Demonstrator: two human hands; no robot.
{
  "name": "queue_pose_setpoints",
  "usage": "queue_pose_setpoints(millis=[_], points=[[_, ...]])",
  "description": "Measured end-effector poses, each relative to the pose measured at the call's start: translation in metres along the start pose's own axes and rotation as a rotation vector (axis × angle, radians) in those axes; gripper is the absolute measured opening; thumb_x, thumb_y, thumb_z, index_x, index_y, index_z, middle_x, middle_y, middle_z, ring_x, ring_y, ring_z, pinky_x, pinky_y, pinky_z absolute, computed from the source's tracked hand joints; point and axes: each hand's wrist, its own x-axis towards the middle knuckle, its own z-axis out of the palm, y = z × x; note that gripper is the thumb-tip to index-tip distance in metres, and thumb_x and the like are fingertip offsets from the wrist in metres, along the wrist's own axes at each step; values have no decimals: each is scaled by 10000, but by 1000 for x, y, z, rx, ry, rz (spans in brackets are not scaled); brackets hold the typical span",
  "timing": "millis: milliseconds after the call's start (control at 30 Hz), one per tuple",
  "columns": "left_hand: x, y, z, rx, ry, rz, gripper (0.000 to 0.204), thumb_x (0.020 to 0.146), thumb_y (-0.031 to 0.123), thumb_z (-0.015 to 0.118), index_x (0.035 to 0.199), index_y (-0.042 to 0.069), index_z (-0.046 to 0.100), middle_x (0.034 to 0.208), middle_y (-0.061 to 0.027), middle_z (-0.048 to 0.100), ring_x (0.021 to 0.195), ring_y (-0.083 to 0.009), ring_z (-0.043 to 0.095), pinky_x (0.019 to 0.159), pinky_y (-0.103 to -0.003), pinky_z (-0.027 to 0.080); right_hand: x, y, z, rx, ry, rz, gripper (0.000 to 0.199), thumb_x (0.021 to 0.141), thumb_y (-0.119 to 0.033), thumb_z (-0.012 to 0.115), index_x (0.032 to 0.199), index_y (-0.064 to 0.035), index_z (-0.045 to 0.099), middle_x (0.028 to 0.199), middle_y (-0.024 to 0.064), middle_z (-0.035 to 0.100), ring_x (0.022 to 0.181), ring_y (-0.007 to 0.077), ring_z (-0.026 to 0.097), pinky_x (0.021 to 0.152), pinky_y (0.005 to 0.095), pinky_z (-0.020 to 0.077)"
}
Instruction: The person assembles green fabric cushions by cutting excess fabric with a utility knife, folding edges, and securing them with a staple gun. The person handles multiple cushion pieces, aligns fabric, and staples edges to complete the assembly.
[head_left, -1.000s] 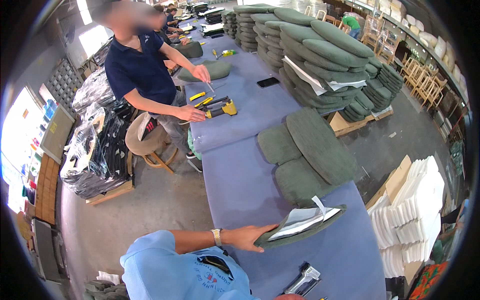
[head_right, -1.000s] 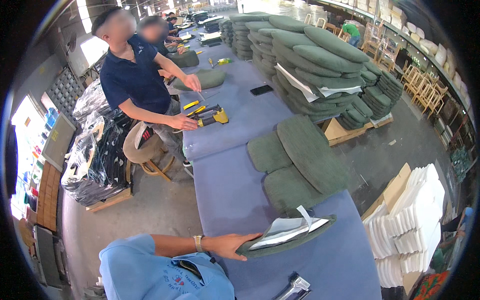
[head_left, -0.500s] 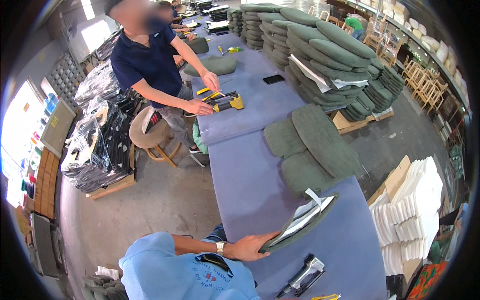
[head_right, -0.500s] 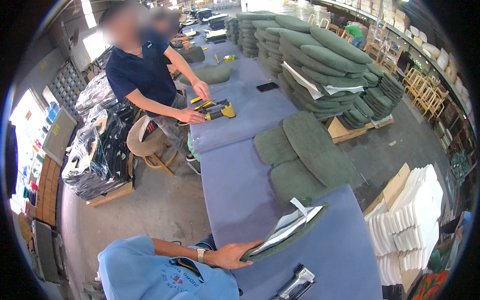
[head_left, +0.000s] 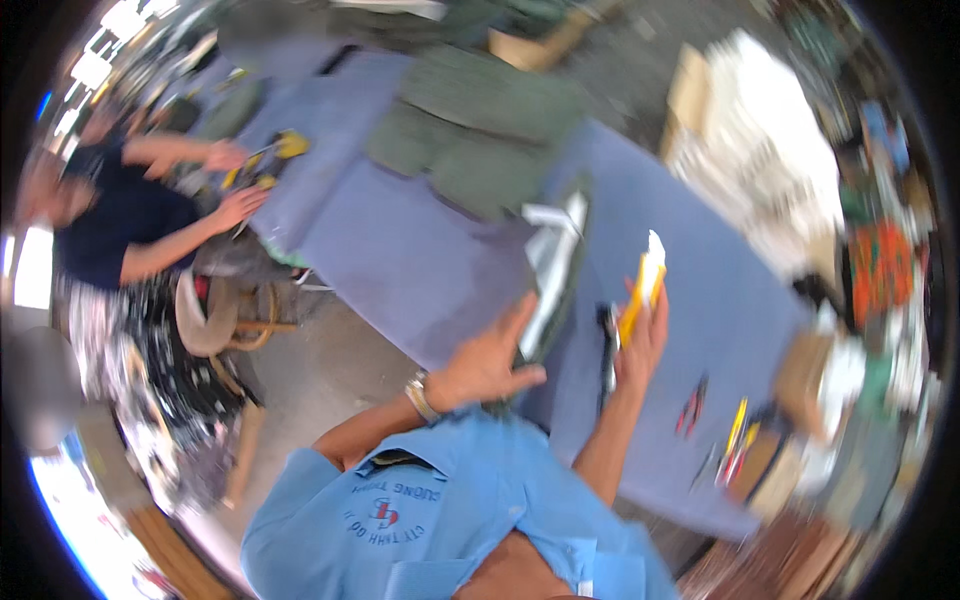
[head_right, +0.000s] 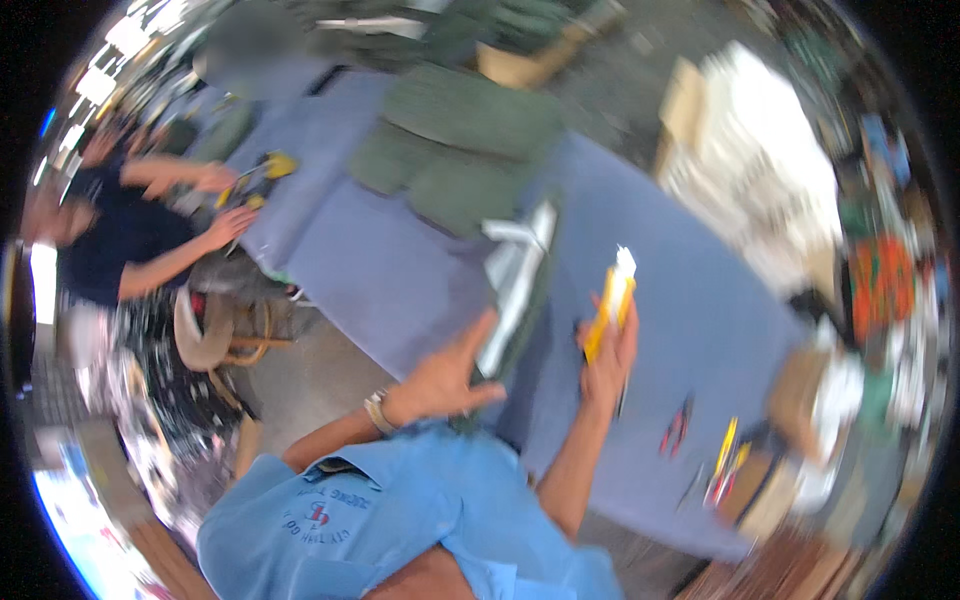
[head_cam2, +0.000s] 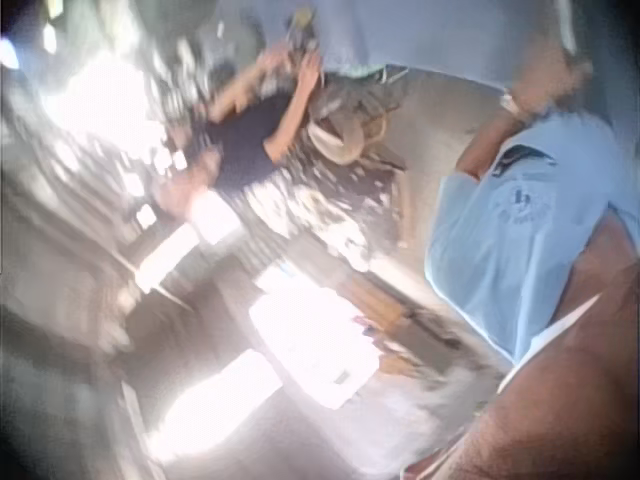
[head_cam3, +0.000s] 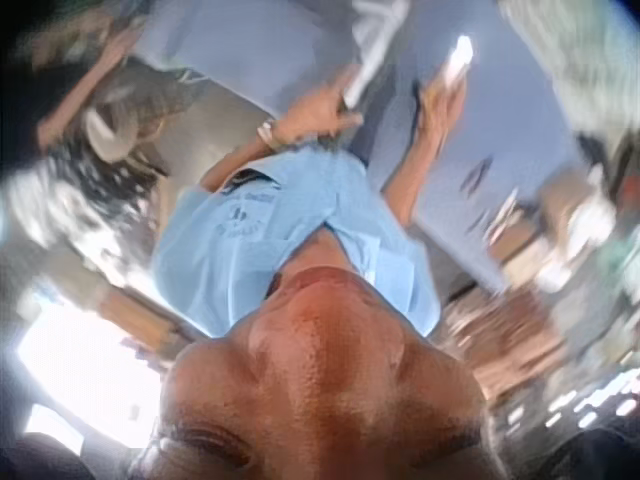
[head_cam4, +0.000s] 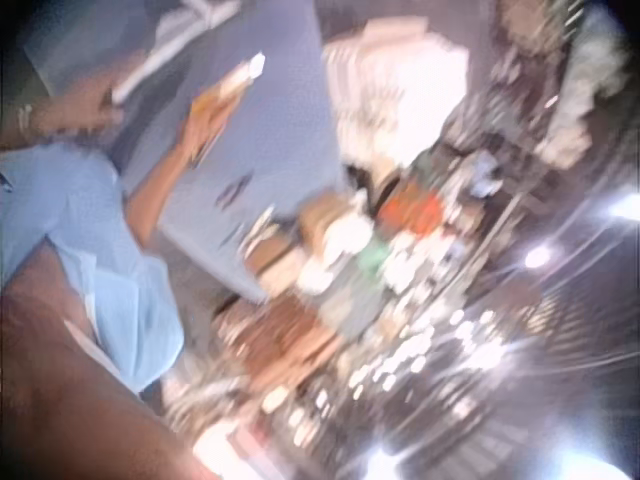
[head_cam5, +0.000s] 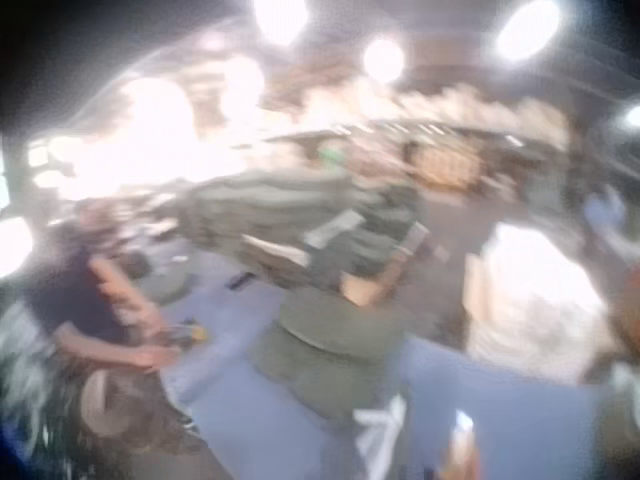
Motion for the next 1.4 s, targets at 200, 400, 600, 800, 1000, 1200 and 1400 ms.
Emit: queue_pose_setpoints(millis=[200,400,600,800,1000,1200,1400], points=[[80,20,-60,-15,332,184,536,901,210,767,1379,40,592,1359,-200,620,1141,-308,673,909,-375,557,4,4,4,-4,-6,2,467,1088,-185,488,1540,-99,409,1198,151,678,705,87,597,609,245,513],[136,48,-50,42,226,210,289,907,278,764,1020,14,733,858,-157,733,750,-297,721,675,-371,567,-9,8,5,57,-19,79,415,1091,-123,437,1503,-78,455,1233,167,665,773,111,641,680,260,554],[177,10,-8,592,198,-92,570,897,574,681,811,11,656,776,-176,692,706,-369,688,626,-467,532,-12,-3,5,216,-175,95,395,1068,-135,462,1452,-53,506,1344,188,622,958,191,698,819,312,578],[169,1,-17,490,337,140,454,959,449,655,790,28,650,798,-163,697,684,-369,677,599,-444,516,-18,-21,1,182,-237,-180,526,994,-258,661,1420,0,494,1316,218,642,1031,247,703,888,364,566],[153,-7,-28,4,209,274,194,952,202,722,1006,16,720,833,-108,697,649,-136,611,595,-304,478,-15,-5,-6,229,-43,-404,547,877,-393,818,1205,-31,573,883,61,616,782,152,615,708,279,511],[168,-7,-42,167,-201,248,249,858,157,773,1034,-2,700,856,-118,643,685,-172,591,626,-305,473,-19,-22,14,385,39,-334,519,957,-292,702,1341,7,521,1077,134,656,894,205,658,757,332,540],[174,-10,-26,72,43,357,186,848,132,794,921,-16,709,736,-58,618,644,-130,583,621,-287,478,-23,2,7,77,117,-313,468,919,-201,745,1300,-5,556,1156,134,654,1000,197,649,877,350,542]])
